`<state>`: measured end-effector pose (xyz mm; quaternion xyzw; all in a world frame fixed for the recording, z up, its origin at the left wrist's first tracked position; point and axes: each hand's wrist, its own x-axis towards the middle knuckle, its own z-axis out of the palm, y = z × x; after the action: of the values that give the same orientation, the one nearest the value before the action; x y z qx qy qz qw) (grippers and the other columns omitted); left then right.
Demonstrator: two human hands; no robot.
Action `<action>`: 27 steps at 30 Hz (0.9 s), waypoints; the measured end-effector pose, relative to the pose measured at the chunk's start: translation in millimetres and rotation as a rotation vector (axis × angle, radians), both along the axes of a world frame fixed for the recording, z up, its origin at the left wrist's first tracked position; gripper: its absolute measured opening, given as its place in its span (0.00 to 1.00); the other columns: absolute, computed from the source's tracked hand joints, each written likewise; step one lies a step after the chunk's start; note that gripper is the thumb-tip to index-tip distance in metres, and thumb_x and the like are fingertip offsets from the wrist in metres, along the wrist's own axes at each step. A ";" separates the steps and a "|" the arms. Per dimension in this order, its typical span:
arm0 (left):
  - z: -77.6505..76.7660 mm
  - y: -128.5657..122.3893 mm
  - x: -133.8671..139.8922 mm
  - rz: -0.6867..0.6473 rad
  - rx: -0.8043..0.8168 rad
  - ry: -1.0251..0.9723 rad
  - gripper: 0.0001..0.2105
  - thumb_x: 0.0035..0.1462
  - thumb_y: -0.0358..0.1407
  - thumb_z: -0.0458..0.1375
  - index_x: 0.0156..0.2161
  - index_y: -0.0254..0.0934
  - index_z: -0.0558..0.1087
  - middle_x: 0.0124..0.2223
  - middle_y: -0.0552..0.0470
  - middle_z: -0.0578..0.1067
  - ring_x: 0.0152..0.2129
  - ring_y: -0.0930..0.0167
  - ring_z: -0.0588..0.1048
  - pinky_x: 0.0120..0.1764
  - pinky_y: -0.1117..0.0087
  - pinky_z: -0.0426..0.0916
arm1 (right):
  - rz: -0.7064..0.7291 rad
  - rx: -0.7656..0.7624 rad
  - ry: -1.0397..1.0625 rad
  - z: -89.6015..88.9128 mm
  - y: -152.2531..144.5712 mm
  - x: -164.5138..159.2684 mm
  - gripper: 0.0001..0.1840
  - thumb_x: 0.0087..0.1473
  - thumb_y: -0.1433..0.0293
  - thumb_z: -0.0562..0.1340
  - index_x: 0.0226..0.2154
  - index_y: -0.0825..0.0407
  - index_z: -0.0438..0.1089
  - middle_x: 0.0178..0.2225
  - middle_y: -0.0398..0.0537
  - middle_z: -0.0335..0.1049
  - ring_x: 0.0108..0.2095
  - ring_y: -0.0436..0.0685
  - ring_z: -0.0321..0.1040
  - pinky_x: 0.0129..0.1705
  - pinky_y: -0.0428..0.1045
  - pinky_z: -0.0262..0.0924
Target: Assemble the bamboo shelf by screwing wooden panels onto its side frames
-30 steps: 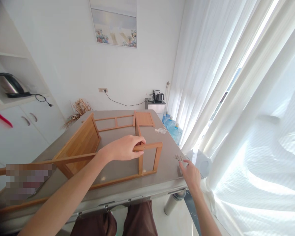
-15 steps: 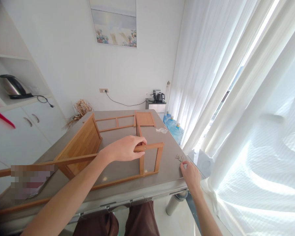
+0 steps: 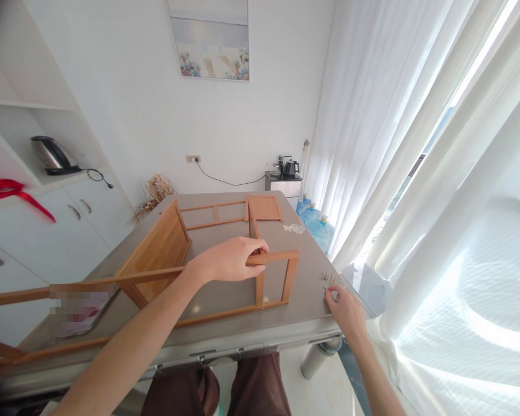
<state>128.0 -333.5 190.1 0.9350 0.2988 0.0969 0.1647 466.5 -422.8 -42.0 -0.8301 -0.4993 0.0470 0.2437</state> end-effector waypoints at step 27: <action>4.6 -3.6 1.3 -0.021 -0.028 -0.002 0.11 0.59 0.40 0.55 0.46 0.43 0.70 0.42 0.51 0.77 0.35 0.67 0.75 0.33 0.68 0.63 | 0.498 0.574 -0.086 137.7 -2.2 -157.8 0.12 0.67 0.61 0.52 0.41 0.50 0.65 0.24 0.38 0.66 0.20 0.48 0.60 0.23 0.43 0.52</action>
<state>129.3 -337.1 194.7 0.9355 0.2903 0.0921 0.1790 308.7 -425.0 95.7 -0.5826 -0.6882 -0.0719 0.4264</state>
